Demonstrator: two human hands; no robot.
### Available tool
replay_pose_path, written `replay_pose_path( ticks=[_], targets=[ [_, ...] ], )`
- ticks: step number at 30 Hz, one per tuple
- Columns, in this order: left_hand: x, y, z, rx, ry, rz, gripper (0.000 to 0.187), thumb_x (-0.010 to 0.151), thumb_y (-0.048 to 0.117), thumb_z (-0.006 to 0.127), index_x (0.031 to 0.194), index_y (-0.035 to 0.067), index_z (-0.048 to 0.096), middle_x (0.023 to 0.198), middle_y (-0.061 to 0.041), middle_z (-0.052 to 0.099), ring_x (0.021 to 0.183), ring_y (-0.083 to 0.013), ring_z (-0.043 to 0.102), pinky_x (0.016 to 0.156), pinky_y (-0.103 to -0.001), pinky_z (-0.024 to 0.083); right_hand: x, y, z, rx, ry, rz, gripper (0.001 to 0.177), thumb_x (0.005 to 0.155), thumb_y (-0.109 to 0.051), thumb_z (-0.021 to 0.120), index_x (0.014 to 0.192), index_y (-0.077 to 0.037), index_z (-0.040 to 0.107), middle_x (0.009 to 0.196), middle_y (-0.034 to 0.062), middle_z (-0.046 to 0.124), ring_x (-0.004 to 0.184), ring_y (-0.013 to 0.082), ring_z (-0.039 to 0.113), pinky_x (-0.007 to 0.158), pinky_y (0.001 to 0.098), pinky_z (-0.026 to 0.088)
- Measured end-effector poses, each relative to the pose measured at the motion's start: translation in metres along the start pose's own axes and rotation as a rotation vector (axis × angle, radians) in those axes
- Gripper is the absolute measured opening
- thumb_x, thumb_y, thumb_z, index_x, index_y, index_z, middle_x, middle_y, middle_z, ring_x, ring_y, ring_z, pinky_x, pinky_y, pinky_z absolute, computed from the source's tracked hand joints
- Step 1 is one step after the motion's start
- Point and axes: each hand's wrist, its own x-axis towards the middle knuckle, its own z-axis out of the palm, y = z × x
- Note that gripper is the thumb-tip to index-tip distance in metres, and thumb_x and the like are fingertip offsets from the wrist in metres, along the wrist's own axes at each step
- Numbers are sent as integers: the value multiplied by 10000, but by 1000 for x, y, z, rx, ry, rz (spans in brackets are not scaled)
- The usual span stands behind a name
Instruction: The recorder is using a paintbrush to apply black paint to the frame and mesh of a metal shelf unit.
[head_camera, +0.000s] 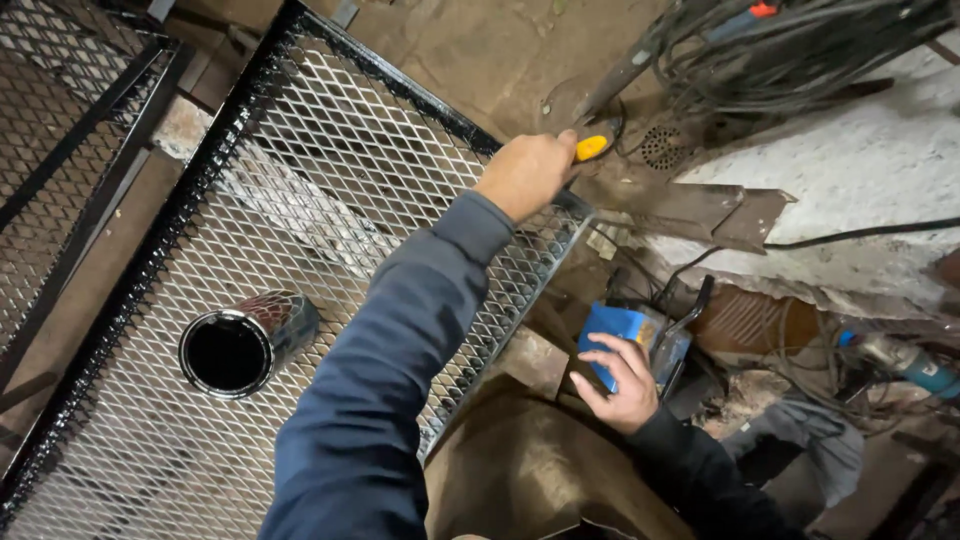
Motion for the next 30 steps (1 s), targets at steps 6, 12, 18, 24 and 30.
replay_pose_path(
  ticks=[6, 12, 18, 24, 30],
  targets=[
    [-20, 2, -15, -110, 120, 9, 292, 993, 288, 665, 1003, 11, 575, 745, -219, 677, 708, -438, 663, 615, -534, 518, 4, 1, -2, 10, -11, 24, 312, 742, -174, 858, 1007, -85, 721, 1235, 118, 660, 1054, 315, 633, 918, 403, 510],
    [-73, 8, -15, -169, 349, -226, 288, 1011, 246, 740, 966, 27, 558, 820, -215, 660, 761, -415, 668, 653, -493, 520, 5, -1, -3, 9, 4, -7, 309, 738, -171, 854, 1003, -90, 718, 1228, 123, 655, 1059, 321, 631, 935, 414, 505],
    [-106, 19, 1, -200, 521, -246, 219, 996, 183, 691, 1161, 44, 654, 976, -181, 732, 859, -385, 718, 741, -449, 574, 2, -4, -1, 34, -10, -19, 300, 758, -166, 847, 1018, -88, 719, 1241, 133, 651, 1082, 322, 641, 946, 409, 514],
    [-116, 54, 16, -464, 557, -296, 208, 978, 152, 687, 1162, 56, 686, 1057, -173, 746, 950, -337, 760, 851, -377, 615, 4, -5, 3, 13, -32, -9, 307, 759, -176, 859, 1012, -79, 716, 1239, 130, 654, 1062, 324, 641, 936, 408, 514],
    [-119, 21, 7, -537, 720, -439, 220, 1012, 157, 687, 1198, 42, 712, 1092, -141, 775, 936, -223, 774, 843, -316, 601, -1, -4, 4, -6, -3, -7, 314, 746, -183, 857, 1010, -85, 717, 1239, 114, 662, 1086, 326, 638, 962, 417, 500]
  ],
)
